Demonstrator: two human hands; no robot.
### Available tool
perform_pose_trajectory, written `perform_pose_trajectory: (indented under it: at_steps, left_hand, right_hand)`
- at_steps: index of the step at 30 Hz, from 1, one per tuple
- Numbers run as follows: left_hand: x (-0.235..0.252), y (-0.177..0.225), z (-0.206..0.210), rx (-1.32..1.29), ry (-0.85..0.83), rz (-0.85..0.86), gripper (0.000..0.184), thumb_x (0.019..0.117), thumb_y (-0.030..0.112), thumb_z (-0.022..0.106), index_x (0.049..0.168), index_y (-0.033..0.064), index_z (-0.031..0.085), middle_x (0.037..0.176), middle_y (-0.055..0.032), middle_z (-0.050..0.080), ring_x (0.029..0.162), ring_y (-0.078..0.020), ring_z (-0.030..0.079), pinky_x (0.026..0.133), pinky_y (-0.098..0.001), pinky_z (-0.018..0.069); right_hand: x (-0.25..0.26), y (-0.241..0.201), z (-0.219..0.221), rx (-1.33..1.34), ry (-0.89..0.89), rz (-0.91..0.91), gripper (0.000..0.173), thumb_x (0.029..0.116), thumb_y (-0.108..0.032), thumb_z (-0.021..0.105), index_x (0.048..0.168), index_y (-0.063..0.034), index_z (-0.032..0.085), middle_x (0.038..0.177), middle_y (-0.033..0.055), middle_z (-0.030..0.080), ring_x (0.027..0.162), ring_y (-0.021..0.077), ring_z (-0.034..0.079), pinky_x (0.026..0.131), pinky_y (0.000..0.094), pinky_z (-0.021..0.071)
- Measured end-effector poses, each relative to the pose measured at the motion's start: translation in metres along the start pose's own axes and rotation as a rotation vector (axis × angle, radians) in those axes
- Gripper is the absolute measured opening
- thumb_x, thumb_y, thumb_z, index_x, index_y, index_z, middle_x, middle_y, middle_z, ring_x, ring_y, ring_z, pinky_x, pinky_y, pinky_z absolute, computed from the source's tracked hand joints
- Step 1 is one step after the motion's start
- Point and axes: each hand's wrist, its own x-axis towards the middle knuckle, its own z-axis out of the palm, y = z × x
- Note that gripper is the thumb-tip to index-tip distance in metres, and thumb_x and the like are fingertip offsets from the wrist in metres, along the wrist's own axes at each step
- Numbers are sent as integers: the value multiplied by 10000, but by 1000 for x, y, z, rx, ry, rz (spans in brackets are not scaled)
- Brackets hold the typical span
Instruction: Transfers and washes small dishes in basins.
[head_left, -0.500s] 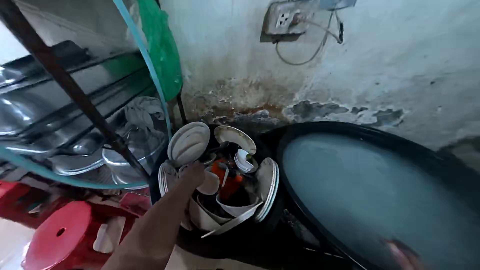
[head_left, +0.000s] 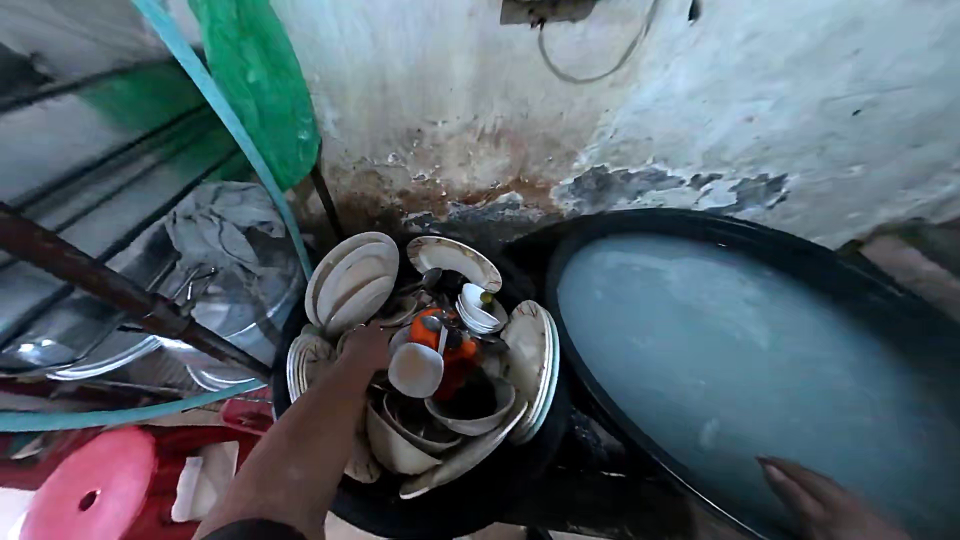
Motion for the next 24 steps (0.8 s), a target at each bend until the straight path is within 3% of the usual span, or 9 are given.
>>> perform_pose_trajectory:
  at_steps: [4, 7, 9, 11, 14, 16, 18, 21, 24]
  left_hand:
    - [-16, -14, -26, -284, 135, -47, 720, 866, 438, 777, 1451, 81, 556, 1472, -250, 505, 1357, -441, 491, 1082, -651, 420]
    - [-47, -10, -40, -861, 197, 7, 566, 969, 331, 710, 1436, 60, 542, 1418, -239, 543, 1294, -398, 543, 1050, -603, 457]
    - [-72, 2, -43, -1215, 121, 111, 483, 1039, 305, 560, 1468, 96, 487, 1335, -202, 590, 1174, -341, 594, 948, -545, 508]
    - [-94, 21, -45, -1431, 48, 280, 473, 1034, 322, 473, 1464, 125, 482, 1263, -142, 630, 1096, -258, 629, 903, -458, 543]
    - [-114, 61, -49, -1458, 30, 443, 568, 993, 327, 508, 1522, 145, 412, 1295, -111, 626, 1090, -224, 631, 898, -429, 546]
    - [-124, 90, -50, -1386, 59, 535, 668, 957, 356, 572, 1560, 170, 354, 1348, -65, 619, 1116, -198, 632, 906, -420, 548]
    - [-133, 115, -51, -1362, 86, 582, 721, 963, 385, 613, 1589, 213, 298, 1379, -43, 593, 1136, -193, 625, 920, -439, 546]
    - [-137, 124, -52, -1372, 81, 582, 776, 1013, 451, 534, 1649, 231, 148, 1587, -85, 420, 1332, -249, 540, 1025, -494, 514]
    - [-120, 91, -46, -1270, 141, 386, 666, 1059, 351, 536, 1627, 137, 262, 1581, -157, 429, 1381, -313, 504, 1090, -525, 465]
  right_hand:
    - [2, 11, -1, 160, 23, -67, 562, 1084, -426, 405, 1440, -18, 555, 1541, 252, 461, 1448, 393, 431, 1180, 569, 341]
    - [10, 4, -7, 452, 168, -297, 492, 1066, -218, 482, 1405, 138, 501, 1485, 401, 414, 1377, 451, 468, 1126, 473, 424]
    - [12, -43, -21, 486, 200, -500, 480, 1055, -215, 512, 1401, 116, 521, 1501, 388, 406, 1373, 471, 470, 1078, 517, 467]
    - [14, -113, -33, 462, 190, -657, 535, 1021, -332, 532, 1409, 35, 559, 1502, 291, 473, 1323, 412, 541, 1016, 541, 513]
    - [9, -217, -50, 405, -2, -803, 668, 956, -383, 671, 1532, -112, 469, 1588, 127, 433, 1327, 302, 565, 1013, 521, 528]
    - [7, -266, -54, 346, -83, -891, 745, 932, -284, 752, 1580, -180, 401, 1619, 87, 395, 1325, 270, 567, 1026, 498, 524]
    - [15, -286, -51, 344, -48, -1015, 677, 932, -61, 702, 1553, -188, 463, 1546, 93, 501, 1315, 268, 585, 1059, 519, 509]
    - [37, -267, -53, 408, 150, -1045, 483, 954, 89, 525, 1349, -142, 679, 1298, 91, 700, 1161, 258, 687, 1000, 534, 549]
    - [70, -195, -60, 340, 315, -936, 451, 946, 98, 485, 1344, -28, 654, 1401, 195, 617, 1286, 382, 601, 1065, 599, 472]
